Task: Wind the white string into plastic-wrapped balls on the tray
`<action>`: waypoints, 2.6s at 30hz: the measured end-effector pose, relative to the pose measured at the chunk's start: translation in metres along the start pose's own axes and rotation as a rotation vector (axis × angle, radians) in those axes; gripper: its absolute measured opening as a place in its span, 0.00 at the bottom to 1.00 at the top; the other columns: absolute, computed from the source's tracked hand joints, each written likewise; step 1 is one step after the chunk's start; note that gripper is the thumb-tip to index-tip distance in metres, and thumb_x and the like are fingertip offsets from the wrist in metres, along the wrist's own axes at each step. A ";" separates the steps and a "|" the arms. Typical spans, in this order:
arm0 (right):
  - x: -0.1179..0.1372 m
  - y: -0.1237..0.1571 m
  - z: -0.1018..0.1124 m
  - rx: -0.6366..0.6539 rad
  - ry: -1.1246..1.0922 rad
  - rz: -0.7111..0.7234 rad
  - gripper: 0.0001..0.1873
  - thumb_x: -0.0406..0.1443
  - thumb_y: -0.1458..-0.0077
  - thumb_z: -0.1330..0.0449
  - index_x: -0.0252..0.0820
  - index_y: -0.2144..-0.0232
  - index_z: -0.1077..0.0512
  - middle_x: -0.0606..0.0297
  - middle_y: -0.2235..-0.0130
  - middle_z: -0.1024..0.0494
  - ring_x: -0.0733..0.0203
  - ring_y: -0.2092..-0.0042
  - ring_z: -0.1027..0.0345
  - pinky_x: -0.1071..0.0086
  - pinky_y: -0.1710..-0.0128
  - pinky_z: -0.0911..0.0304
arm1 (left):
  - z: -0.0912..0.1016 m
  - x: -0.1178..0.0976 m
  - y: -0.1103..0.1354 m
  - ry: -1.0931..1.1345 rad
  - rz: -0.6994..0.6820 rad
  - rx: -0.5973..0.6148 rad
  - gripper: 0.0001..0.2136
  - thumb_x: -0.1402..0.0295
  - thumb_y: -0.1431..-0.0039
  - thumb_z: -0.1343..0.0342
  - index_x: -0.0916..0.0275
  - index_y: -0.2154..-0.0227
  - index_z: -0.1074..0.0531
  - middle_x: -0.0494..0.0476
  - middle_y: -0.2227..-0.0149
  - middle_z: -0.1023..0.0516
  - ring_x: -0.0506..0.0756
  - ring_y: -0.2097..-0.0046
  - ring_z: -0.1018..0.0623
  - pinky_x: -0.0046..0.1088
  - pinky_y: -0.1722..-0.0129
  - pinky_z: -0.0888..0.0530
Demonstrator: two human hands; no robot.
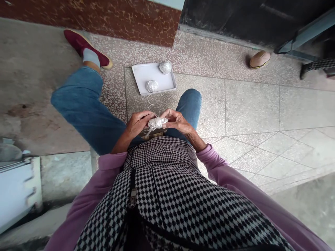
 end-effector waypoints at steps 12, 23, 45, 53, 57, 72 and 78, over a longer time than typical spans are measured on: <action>0.011 -0.015 0.023 -0.431 0.688 0.109 0.11 0.29 0.26 0.27 0.48 0.50 0.23 0.55 0.43 0.17 0.49 0.44 0.22 0.55 0.38 0.18 | -0.022 -0.007 0.016 -0.113 0.010 0.201 0.19 0.48 0.25 0.36 0.58 0.61 0.13 0.55 0.68 0.15 0.53 0.72 0.26 0.29 0.71 0.30; -0.007 0.004 0.001 0.138 0.067 -0.046 0.28 0.46 0.39 0.09 0.45 0.51 0.21 0.65 0.56 0.13 0.58 0.56 0.21 0.66 0.55 0.21 | -0.002 -0.006 0.007 -0.082 0.010 0.083 0.19 0.46 0.32 0.30 0.58 0.63 0.14 0.54 0.68 0.17 0.56 0.67 0.22 0.31 0.66 0.26; 0.005 -0.012 0.043 -0.395 0.537 0.003 0.16 0.23 0.41 0.24 0.46 0.59 0.20 0.56 0.48 0.14 0.49 0.43 0.24 0.59 0.38 0.19 | -0.017 -0.017 0.015 -0.325 -0.137 0.084 0.11 0.62 0.24 0.36 0.55 0.62 0.11 0.60 0.56 0.07 0.63 0.52 0.11 0.37 0.45 0.16; 0.007 0.003 0.003 0.087 0.034 -0.074 0.27 0.44 0.43 0.09 0.45 0.52 0.18 0.63 0.55 0.14 0.55 0.55 0.21 0.66 0.57 0.20 | 0.003 -0.005 0.008 -0.162 -0.040 0.044 0.18 0.48 0.26 0.33 0.57 0.64 0.13 0.53 0.71 0.19 0.58 0.66 0.20 0.33 0.62 0.23; 0.014 -0.009 0.027 -0.245 0.015 0.052 0.28 0.49 0.36 0.12 0.51 0.47 0.22 0.62 0.48 0.16 0.53 0.48 0.21 0.64 0.54 0.16 | -0.011 -0.008 0.011 -0.117 -0.023 0.120 0.18 0.48 0.28 0.33 0.58 0.62 0.11 0.54 0.70 0.16 0.55 0.71 0.25 0.32 0.68 0.27; -0.010 -0.004 0.000 0.069 0.128 -0.115 0.22 0.40 0.40 0.11 0.44 0.54 0.18 0.65 0.55 0.13 0.58 0.55 0.21 0.66 0.53 0.20 | 0.009 -0.008 0.007 -0.177 -0.049 -0.073 0.15 0.50 0.30 0.32 0.55 0.62 0.14 0.57 0.64 0.14 0.60 0.61 0.19 0.36 0.59 0.22; 0.002 -0.018 0.003 -0.049 -0.030 0.026 0.36 0.53 0.44 0.07 0.49 0.51 0.23 0.65 0.54 0.19 0.56 0.55 0.23 0.67 0.59 0.18 | 0.002 0.014 0.002 -0.012 0.098 -0.047 0.19 0.46 0.29 0.30 0.58 0.66 0.15 0.52 0.75 0.25 0.56 0.72 0.26 0.33 0.70 0.29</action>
Point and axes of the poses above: each hand's wrist, its own y-axis away from the middle knuckle, its own z-axis out of the back of the hand, x = y × z, the point moved 7 cm from there along -y, towards the middle knuckle
